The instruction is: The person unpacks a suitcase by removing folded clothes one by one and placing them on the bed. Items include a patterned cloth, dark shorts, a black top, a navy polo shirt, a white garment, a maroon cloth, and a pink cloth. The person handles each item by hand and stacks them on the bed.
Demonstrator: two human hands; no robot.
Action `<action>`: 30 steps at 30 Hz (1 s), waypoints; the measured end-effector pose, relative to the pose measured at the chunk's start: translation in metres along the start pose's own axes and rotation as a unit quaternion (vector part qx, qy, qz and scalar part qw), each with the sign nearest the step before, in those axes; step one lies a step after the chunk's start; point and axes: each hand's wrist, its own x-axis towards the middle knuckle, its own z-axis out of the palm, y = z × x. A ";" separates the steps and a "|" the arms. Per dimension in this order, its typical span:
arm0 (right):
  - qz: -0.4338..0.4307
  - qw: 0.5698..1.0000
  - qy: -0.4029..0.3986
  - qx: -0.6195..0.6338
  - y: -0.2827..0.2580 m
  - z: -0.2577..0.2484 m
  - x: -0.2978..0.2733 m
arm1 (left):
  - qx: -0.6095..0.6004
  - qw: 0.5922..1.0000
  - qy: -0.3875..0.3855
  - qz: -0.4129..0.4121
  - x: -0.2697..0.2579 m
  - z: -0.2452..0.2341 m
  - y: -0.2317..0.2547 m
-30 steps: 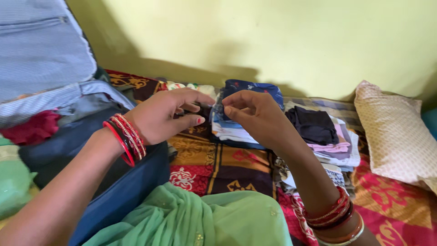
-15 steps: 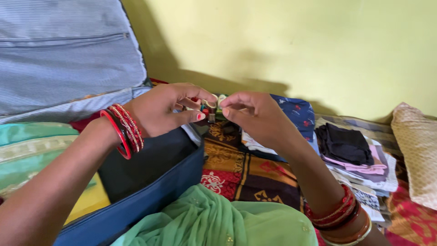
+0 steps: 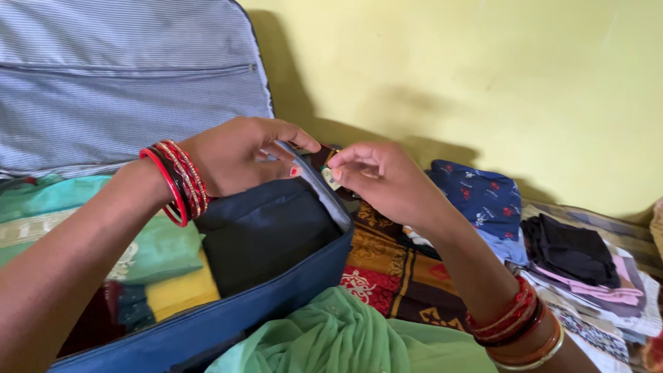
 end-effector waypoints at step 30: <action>0.008 0.987 -0.154 0.048 -0.015 0.160 0.065 | 0.058 0.972 0.023 -0.226 -0.177 -0.041 -0.084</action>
